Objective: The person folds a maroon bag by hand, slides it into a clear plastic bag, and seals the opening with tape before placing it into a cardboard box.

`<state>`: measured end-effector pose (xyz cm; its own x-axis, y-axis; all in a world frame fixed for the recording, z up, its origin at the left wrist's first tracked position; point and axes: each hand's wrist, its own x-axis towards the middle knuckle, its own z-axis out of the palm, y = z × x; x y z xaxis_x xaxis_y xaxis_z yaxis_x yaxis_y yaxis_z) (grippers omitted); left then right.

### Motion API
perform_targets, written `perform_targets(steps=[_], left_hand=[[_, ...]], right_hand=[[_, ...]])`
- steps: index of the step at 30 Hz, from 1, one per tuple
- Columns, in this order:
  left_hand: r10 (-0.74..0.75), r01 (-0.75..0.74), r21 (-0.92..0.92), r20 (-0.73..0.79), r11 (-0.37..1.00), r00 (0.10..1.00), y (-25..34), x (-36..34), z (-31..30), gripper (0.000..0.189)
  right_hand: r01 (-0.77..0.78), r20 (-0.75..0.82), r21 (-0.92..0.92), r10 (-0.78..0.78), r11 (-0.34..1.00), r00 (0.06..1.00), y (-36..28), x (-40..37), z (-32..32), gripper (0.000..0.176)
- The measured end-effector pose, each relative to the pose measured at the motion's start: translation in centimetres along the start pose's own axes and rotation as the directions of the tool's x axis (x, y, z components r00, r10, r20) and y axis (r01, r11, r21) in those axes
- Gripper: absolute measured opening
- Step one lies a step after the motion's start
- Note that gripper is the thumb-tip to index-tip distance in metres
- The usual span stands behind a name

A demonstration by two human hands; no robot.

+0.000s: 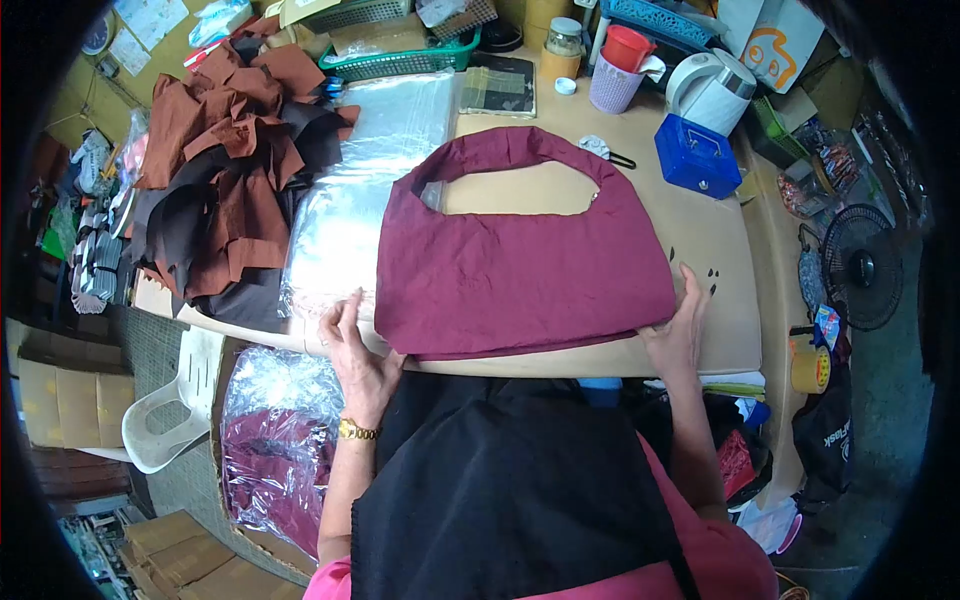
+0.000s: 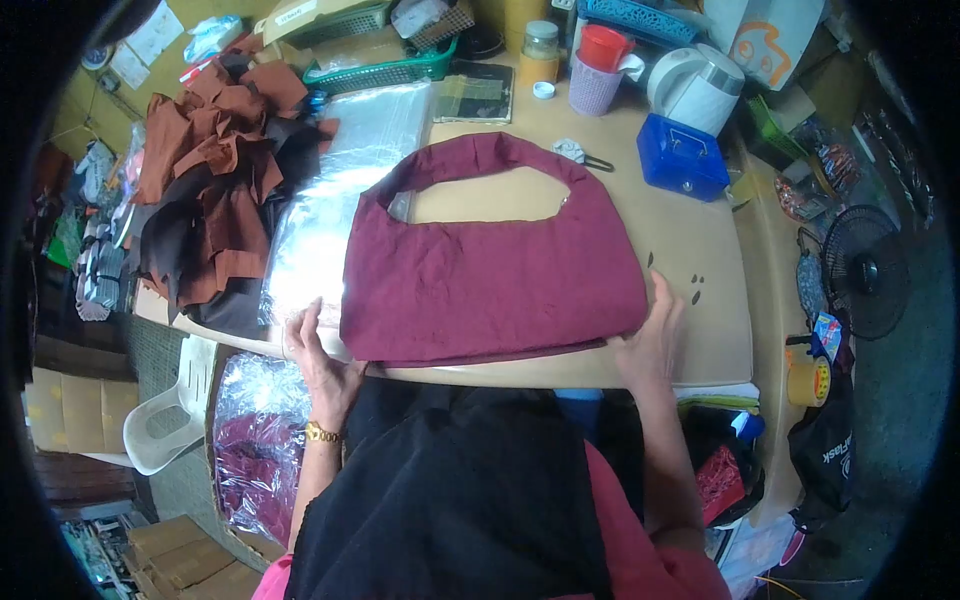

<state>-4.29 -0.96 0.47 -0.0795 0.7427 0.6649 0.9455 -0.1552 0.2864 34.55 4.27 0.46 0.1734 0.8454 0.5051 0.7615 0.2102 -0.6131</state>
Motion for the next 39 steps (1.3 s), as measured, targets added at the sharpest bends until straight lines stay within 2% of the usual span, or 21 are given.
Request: perform_targets(steps=[1, 2, 4, 5, 7, 8, 9, 10, 11, 12, 13, 14, 15, 16, 17, 19, 23, 28, 31, 38, 39], left_hand=[[0.033, -0.036, -0.166, -0.021, 0.986, 0.999, 0.9, 0.9, -0.7, 0.061], [0.027, -0.029, -0.166, -0.018, 0.986, 0.999, 0.5, 1.0, -0.4, 0.061], [0.294, -0.187, -0.361, 0.267, 0.914, 0.918, -1.1, 1.4, 0.1, 0.04], [0.289, -0.182, -0.329, 0.314, 0.927, 0.905, -1.0, 1.8, 0.6, 0.028], [0.347, -0.26, -0.282, 0.326, 0.923, 0.879, -1.8, 1.5, 2.5, 0.025], [0.4, -0.335, -0.235, 0.34, 0.913, 0.851, -2.2, 1.1, 3.7, 0.023], [0.345, -0.272, -0.215, 0.49, 0.938, 0.801, -2.6, 0.4, 4.5, 0.026], [0.344, -0.273, -0.214, 0.486, 0.938, 0.803, -1.9, 1.1, 3.6, 0.026], [0.204, -0.177, -0.102, 0.53, 0.979, 0.823, -1.3, 2.0, 2.4, 0.035], [0.054, -0.074, 0.012, 0.565, 0.997, 0.823, -0.3, 2.9, 0.5, 0.044], [0.011, 0.023, -0.045, 0.631, 0.999, 0.776, 0.9, 4.2, -1.5, 0.064], [0.041, -0.009, -0.06, 0.559, 0.998, 0.828, 3.2, 5.3, -2.7, 0.065], [0.072, -0.042, -0.074, 0.487, 0.996, 0.871, 5.9, 5.8, -2.8, 0.067], [0.132, -0.025, -0.213, 0.502, 0.977, 0.855, 7.2, 5.4, -1.3, 0.07], [0.144, -0.063, -0.174, 0.504, 0.983, 0.852, 8.7, 5.1, 0.7, 0.068], [0.114, -0.106, -0.045, 0.507, 0.993, 0.854, 8.2, 4.4, 5.4, 0.066], [-0.012, -0.06, 0.119, 0.529, 0.991, 0.849, 5.1, 4.5, 9.3, 0.067], [-0.095, 0.0, 0.164, 0.573, 0.986, 0.814, 4.9, 4.8, 9.5, 0.072], [-0.11, 0.022, 0.163, 0.556, 0.986, 0.824, 4.6, 4.7, 9.7, 0.075], [-0.128, 0.035, 0.168, 0.588, 0.985, 0.799, 3.7, 2.9, 6.3, 0.079], [-0.145, 0.045, 0.168, 0.649, 0.985, 0.747, 3.8, 2.7, 5.6, 0.079]], right_hand=[[0.256, -0.037, -0.347, -0.286, 0.902, 0.958, -1.3, 0.9, -0.9, 0.046], [0.259, -0.03, -0.348, -0.286, 0.901, 0.958, -0.5, 1.3, -1.1, 0.046], [0.581, 0.25, -0.014, -0.56, 0.813, 0.79, 2.4, 2.3, -1.4, 0.036], [0.582, 0.248, -0.012, -0.561, 0.813, 0.79, 3.7, 2.5, -0.9, 0.036], [0.527, 0.447, 0.001, -0.472, 0.85, 0.76, 5.3, 2.8, 0.2, 0.027], [0.531, 0.444, 0.0, -0.476, 0.847, 0.759, 5.3, 3.0, 0.3, 0.027], [0.473, 0.562, -0.066, -0.358, 0.879, 0.745, 4.0, 3.1, 0.2, 0.026], [0.42, 0.661, -0.139, -0.232, 0.897, 0.714, 2.8, 3.5, 0.0, 0.025], [0.426, 0.656, -0.138, -0.24, 0.894, 0.716, 1.2, 4.3, -1.1, 0.025], [0.335, 0.693, -0.088, -0.184, 0.938, 0.697, -0.6, 4.8, -3.0, 0.022], [0.239, 0.726, -0.042, -0.134, 0.97, 0.674, -1.8, 5.2, -3.7, 0.019], [0.242, 0.721, -0.041, -0.139, 0.969, 0.679, -2.7, 5.4, -2.8, 0.019], [0.24, 0.607, -0.028, -0.174, 0.97, 0.776, -4.1, 5.0, -1.6, 0.024], [0.24, 0.481, -0.016, -0.204, 0.971, 0.853, -5.4, 4.6, -0.4, 0.033], [0.305, 0.464, -0.103, -0.226, 0.947, 0.857, -6.4, 4.3, 1.6, 0.041], [0.44, 0.475, -0.27, -0.279, 0.857, 0.835, -5.6, 4.3, 5.9, 0.059], [0.414, 0.509, -0.341, -0.204, 0.844, 0.836, -2.6, 4.5, 9.3, 0.064], [0.389, 0.471, -0.384, -0.185, 0.837, 0.863, -1.9, 4.5, 10.0, 0.068], [0.341, 0.588, -0.378, -0.061, 0.86, 0.807, -2.2, 4.9, 9.9, 0.069], [0.3, 0.648, -0.379, 0.019, 0.875, 0.762, -3.3, 2.7, 7.5, 0.07], [0.301, 0.649, -0.362, 0.007, 0.882, 0.761, -3.5, 2.1, 7.0, 0.068]])
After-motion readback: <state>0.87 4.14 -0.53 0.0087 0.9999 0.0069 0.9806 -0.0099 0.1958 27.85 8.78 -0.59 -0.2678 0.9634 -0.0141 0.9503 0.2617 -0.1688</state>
